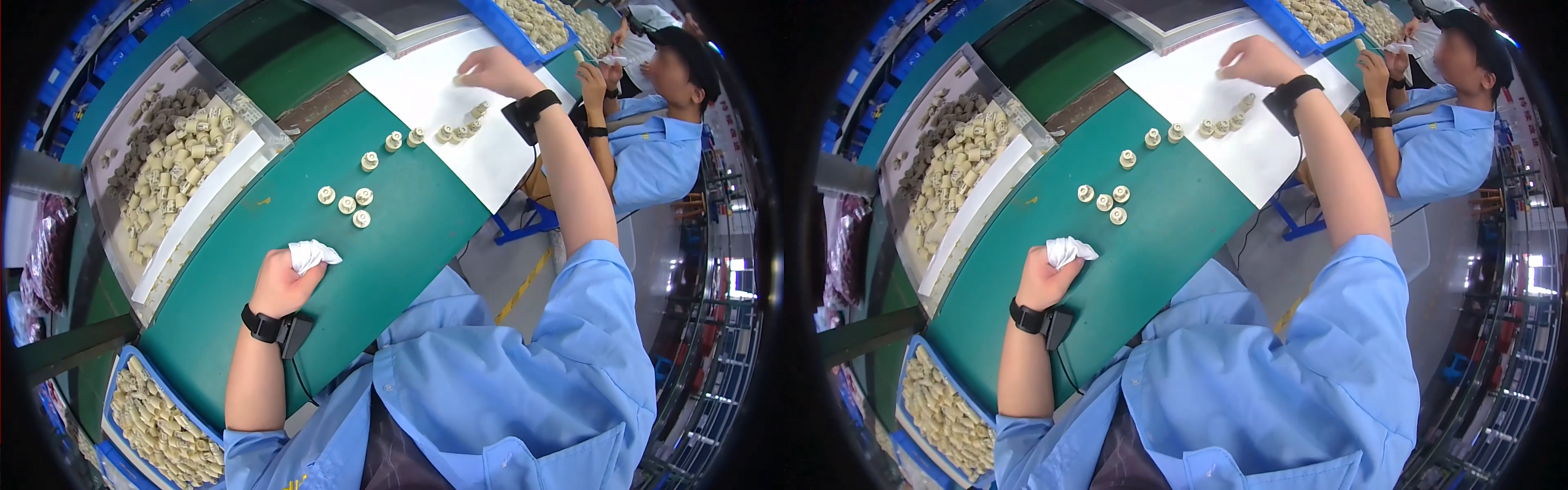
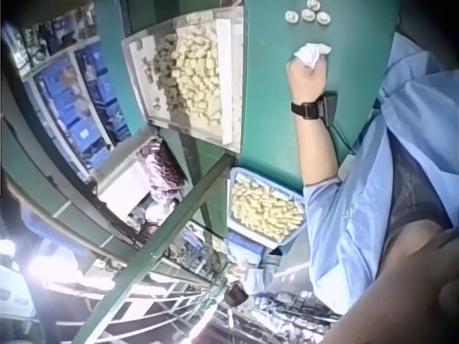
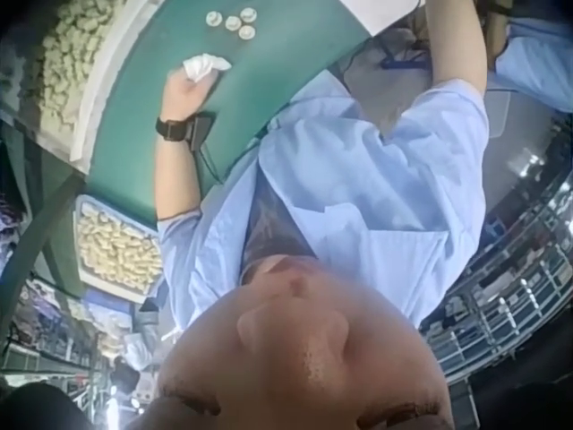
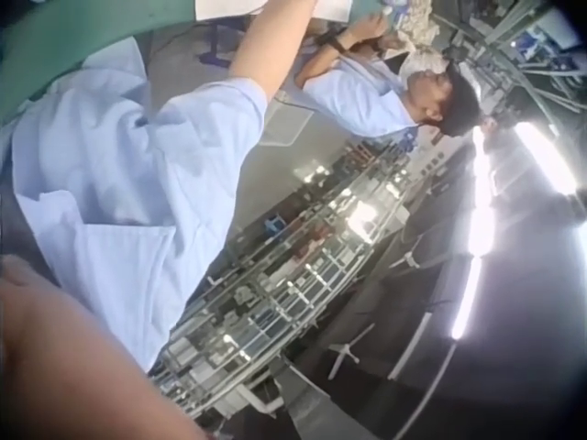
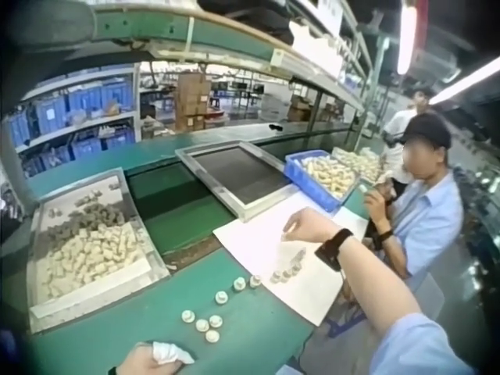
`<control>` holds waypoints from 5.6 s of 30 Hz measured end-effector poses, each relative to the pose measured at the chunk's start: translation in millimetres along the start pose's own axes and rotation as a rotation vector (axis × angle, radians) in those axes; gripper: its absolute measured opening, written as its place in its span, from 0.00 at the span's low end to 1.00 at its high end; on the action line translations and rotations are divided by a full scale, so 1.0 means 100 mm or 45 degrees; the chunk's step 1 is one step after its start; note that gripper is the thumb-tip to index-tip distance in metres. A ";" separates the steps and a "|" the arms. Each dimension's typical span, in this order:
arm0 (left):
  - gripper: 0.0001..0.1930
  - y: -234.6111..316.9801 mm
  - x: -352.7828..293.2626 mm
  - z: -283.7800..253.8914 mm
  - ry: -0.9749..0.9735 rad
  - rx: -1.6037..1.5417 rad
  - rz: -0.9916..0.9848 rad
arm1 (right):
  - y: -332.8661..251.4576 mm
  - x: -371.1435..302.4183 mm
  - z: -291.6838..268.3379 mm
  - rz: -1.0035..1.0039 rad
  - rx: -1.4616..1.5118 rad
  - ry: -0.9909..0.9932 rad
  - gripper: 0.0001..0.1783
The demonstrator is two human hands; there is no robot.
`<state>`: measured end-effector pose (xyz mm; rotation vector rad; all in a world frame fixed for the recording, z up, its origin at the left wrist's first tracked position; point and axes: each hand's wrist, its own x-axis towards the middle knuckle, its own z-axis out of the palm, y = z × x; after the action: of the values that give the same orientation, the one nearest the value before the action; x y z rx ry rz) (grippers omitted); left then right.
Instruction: The person picks up plastic components from a tray, wipes each one with a cloth, and arranges them into rows on a white surface.
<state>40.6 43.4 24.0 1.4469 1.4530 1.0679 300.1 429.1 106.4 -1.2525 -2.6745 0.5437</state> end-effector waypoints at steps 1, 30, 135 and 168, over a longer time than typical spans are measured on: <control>0.08 -0.02 -0.02 0.00 -0.006 0.012 -0.026 | -0.16 -0.02 0.04 -0.194 -0.075 -0.073 0.17; 0.08 0.03 0.07 -0.02 -0.035 -0.027 -0.074 | 1.01 0.53 0.07 0.420 -0.217 0.548 0.16; 0.10 -0.02 -0.02 -0.02 0.018 -0.047 -0.098 | -1.12 -1.97 1.51 -0.094 1.070 0.045 0.20; 0.11 0.00 0.02 0.05 0.116 -0.038 -0.130 | -1.09 -1.83 1.38 -0.054 1.080 -0.349 0.23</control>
<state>45.6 45.7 22.2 1.3041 1.5515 1.0993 302.6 188.6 24.8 -0.8909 -2.1781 1.6992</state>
